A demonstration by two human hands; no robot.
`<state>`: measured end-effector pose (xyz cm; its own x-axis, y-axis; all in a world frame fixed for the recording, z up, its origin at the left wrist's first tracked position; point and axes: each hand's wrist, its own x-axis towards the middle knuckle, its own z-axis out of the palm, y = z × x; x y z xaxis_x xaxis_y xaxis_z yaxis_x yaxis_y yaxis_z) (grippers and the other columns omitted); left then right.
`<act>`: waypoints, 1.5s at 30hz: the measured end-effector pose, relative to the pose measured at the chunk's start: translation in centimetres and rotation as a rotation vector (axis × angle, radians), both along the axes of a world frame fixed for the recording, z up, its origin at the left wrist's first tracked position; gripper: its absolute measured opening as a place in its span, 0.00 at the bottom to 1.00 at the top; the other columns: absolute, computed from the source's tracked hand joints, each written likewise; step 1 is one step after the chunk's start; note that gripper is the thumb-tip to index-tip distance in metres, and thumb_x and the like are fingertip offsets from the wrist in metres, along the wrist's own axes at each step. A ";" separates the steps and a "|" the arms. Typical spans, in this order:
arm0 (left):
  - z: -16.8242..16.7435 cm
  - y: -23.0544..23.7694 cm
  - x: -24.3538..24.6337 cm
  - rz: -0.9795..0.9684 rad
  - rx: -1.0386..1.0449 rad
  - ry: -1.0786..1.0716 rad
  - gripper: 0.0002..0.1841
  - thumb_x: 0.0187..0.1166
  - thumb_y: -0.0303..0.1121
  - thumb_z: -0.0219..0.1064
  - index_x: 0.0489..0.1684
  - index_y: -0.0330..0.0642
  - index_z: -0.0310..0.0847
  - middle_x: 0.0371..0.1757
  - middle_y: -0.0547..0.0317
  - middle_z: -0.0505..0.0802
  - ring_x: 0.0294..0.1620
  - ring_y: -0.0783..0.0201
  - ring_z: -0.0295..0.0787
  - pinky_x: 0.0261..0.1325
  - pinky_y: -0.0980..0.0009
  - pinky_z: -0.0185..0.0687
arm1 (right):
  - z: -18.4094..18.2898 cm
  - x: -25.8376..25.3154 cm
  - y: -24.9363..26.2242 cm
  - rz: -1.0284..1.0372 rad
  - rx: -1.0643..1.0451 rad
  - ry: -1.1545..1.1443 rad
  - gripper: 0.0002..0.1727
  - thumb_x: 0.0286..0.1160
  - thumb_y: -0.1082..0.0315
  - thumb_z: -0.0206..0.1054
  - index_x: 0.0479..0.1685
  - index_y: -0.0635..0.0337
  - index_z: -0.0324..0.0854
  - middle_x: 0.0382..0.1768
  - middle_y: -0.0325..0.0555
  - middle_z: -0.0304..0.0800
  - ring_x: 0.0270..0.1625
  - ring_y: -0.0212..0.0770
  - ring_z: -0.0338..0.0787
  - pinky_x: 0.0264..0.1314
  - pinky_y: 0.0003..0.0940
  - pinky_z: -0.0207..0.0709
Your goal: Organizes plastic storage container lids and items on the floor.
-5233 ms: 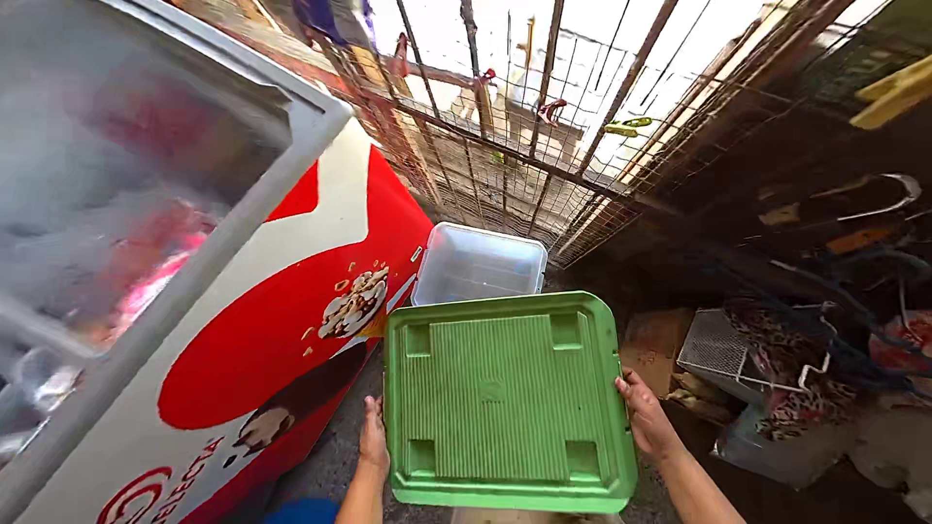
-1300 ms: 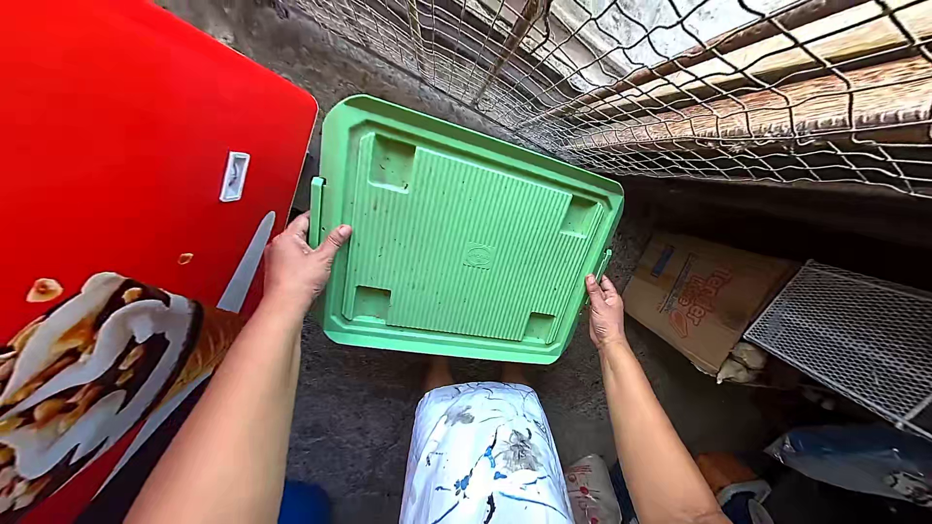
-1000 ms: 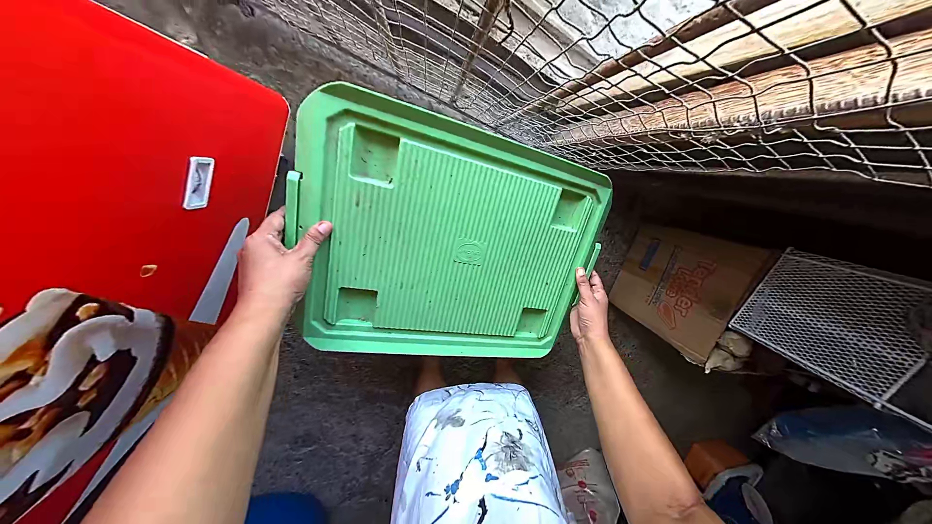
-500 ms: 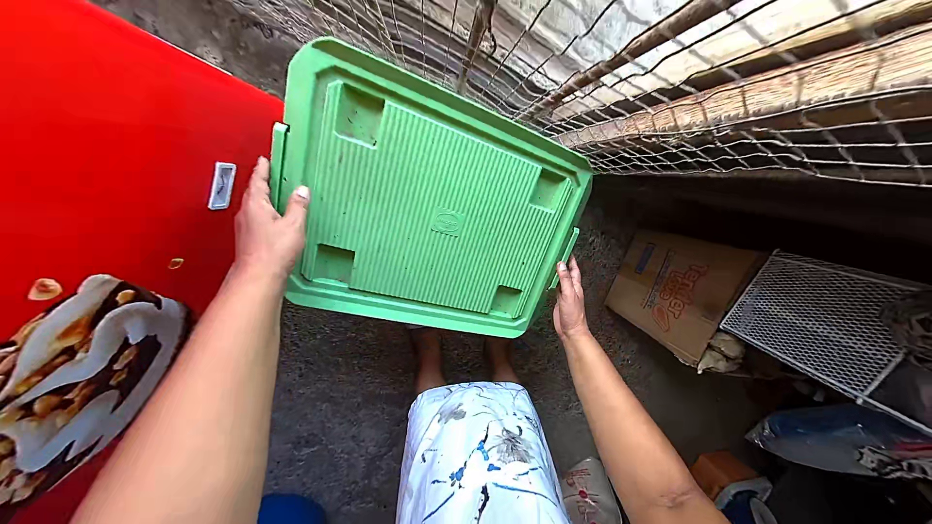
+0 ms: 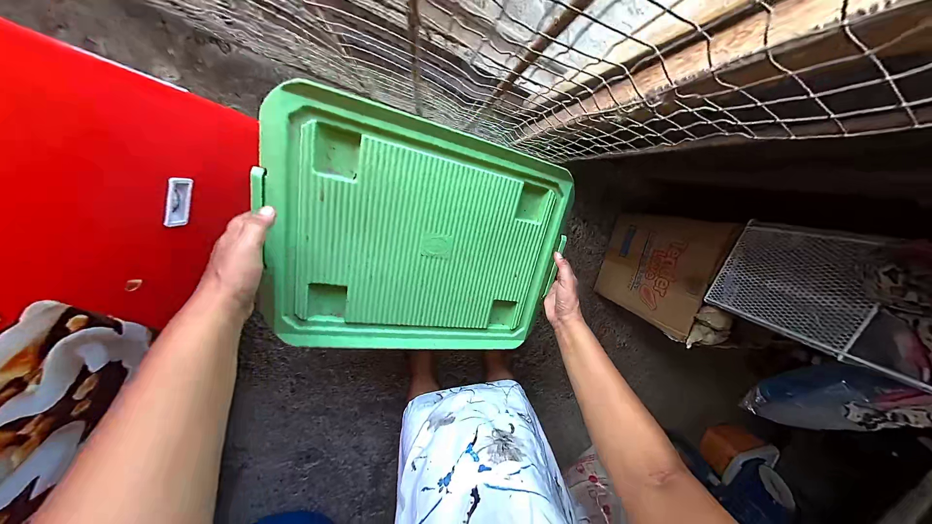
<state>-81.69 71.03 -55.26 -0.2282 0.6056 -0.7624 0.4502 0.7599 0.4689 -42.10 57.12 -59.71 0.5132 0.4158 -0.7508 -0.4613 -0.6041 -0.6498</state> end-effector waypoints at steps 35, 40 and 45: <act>-1.4 -1.1 51.2 -1.430 0.081 0.041 0.41 0.85 0.61 0.54 0.90 0.40 0.58 0.86 0.26 0.66 0.89 0.26 0.53 0.81 0.24 0.48 | 0.4 4.5 -25.5 -1.430 -0.055 0.203 0.19 0.87 0.59 0.44 0.69 0.56 0.66 0.57 0.51 0.81 0.57 0.46 0.85 0.56 0.52 0.81; -1.3 -1.9 55.0 -1.603 0.208 0.064 0.46 0.84 0.58 0.58 0.93 0.34 0.47 0.88 0.24 0.61 0.91 0.26 0.46 0.85 0.27 0.42 | -0.1 4.7 -24.1 -1.476 -0.076 0.270 0.18 0.82 0.63 0.48 0.68 0.54 0.68 0.58 0.52 0.81 0.58 0.48 0.85 0.55 0.56 0.81; -0.6 -3.8 53.6 -1.598 0.312 0.052 0.40 0.83 0.50 0.65 0.89 0.34 0.57 0.87 0.27 0.63 0.90 0.25 0.48 0.85 0.28 0.46 | 0.5 6.5 -22.2 -1.461 -0.118 0.261 0.19 0.78 0.68 0.50 0.67 0.56 0.69 0.59 0.55 0.80 0.58 0.50 0.84 0.55 0.57 0.80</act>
